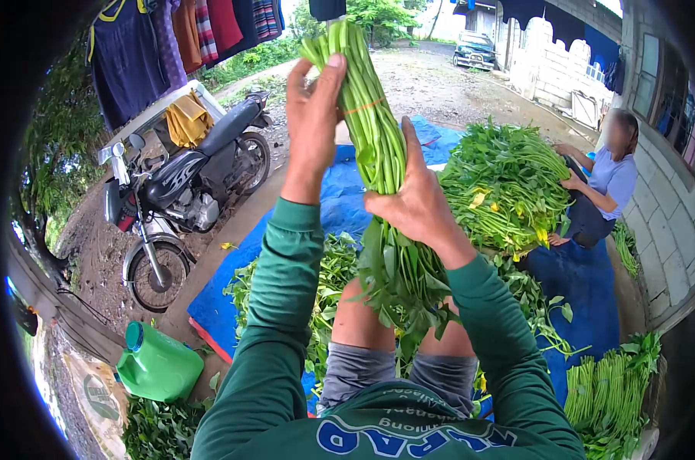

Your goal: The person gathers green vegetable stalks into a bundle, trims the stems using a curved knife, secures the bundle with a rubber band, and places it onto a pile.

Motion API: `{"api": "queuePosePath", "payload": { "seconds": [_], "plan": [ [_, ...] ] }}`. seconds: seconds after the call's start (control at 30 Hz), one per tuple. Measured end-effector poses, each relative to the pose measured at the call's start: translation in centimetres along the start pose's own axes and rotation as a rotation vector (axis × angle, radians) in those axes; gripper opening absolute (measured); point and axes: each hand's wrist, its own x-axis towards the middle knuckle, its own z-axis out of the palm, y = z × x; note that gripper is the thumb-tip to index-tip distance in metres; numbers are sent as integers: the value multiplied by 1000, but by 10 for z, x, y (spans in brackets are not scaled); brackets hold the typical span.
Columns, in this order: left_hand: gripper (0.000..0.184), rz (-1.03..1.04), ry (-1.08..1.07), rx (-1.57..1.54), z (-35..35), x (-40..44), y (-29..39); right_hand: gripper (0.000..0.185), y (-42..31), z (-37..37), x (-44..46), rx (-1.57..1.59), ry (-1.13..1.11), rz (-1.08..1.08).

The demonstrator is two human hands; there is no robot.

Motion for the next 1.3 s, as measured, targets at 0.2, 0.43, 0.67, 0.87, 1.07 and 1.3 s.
{"api": "queuePosePath", "payload": {
  "seconds": [0.2,0.43,0.67,0.87,1.07,1.3],
  "plan": [
    [83,29,-64,258,-17,12,34,122,3,0,-8,-193,30,-68],
    [51,152,113,79,-30,18,7,119,4,15,-16,-209,18,-140],
    [47,-35,-152,306,-20,-40,-22,126,5,27,-10,-295,110,-37],
    [47,-383,-401,-212,-41,-24,-25,153,10,-20,9,213,-65,-47],
    [64,-256,-416,5,-15,-26,-20,132,14,2,20,396,-131,-165],
    [33,-147,-312,204,20,-30,-8,117,19,0,8,36,-23,-199]
  ]
}}
